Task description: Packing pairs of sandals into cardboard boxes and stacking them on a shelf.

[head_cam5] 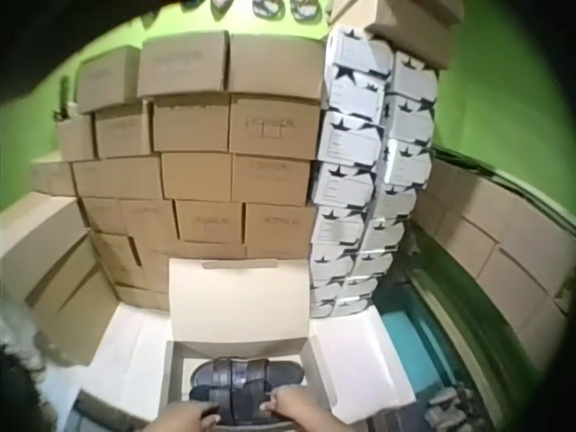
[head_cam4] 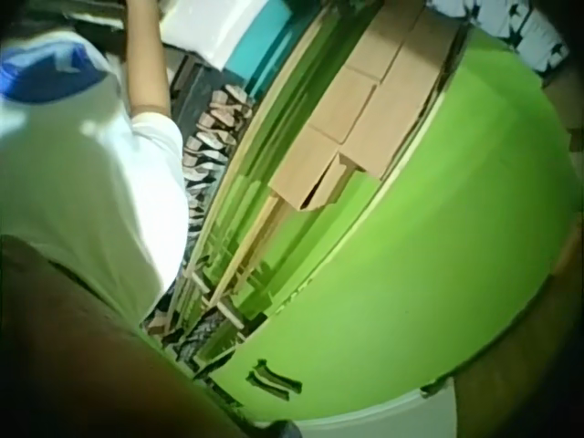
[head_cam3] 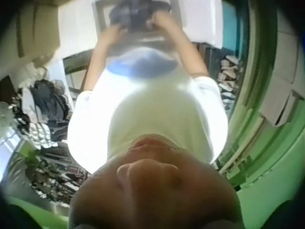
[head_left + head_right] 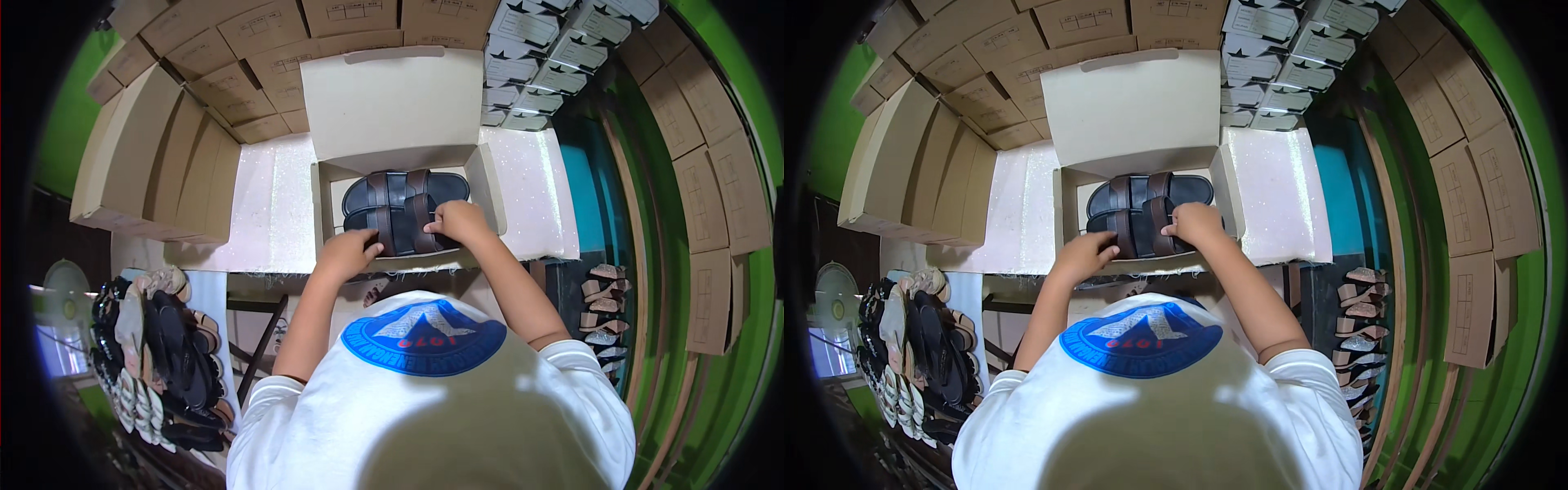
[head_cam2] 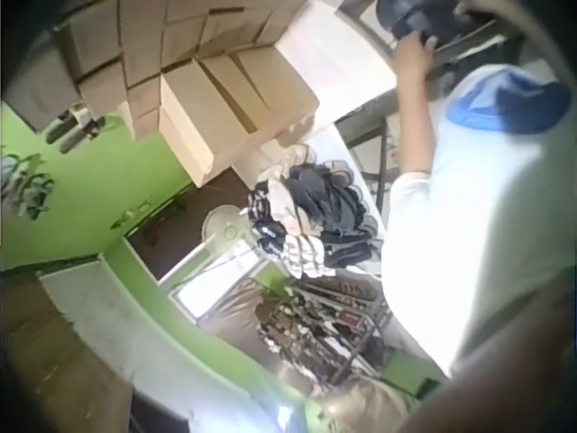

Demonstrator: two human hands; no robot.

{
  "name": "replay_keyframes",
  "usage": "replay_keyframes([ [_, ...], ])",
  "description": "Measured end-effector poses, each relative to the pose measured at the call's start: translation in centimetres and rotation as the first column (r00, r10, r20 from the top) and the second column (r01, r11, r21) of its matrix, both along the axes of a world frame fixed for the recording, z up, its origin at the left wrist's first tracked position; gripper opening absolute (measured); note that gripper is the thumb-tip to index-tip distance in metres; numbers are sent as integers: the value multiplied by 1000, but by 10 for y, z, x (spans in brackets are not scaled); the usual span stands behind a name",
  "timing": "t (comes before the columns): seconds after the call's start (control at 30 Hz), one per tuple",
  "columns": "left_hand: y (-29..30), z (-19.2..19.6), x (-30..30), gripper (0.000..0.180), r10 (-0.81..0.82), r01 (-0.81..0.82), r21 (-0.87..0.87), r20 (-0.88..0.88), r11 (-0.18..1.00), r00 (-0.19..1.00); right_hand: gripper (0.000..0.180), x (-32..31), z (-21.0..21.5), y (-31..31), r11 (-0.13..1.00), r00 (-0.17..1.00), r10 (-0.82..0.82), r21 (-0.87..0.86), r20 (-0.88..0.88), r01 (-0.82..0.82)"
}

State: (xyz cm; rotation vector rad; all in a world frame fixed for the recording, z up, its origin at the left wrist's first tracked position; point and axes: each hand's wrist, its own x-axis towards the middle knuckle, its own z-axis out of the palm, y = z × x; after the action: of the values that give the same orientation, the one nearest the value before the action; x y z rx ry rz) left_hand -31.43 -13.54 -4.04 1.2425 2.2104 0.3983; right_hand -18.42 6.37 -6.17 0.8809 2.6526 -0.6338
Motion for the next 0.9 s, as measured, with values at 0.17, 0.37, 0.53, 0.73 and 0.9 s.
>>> replay_keyframes([
  [0.17,-10,-4,-20,34,293,-143,581,-172,801,941,33,18,19,17,999,980,20,39,-198,-13],
  [0.37,-37,-50,-48,65,597,-547,561,114,621,794,43,54,20,62,972,753,41,200,-656,122],
  [0.53,-27,-52,-39,74,398,-465,430,242,774,885,59,78,-15,74,998,845,42,-11,-533,-57],
  [0.73,-6,-38,-18,82,370,-357,102,-332,929,868,61,70,-9,57,989,930,137,94,-342,-111],
  [0.9,-3,-29,-14,84,315,-361,-20,-441,932,840,64,70,-14,58,996,953,87,51,-291,-76],
])
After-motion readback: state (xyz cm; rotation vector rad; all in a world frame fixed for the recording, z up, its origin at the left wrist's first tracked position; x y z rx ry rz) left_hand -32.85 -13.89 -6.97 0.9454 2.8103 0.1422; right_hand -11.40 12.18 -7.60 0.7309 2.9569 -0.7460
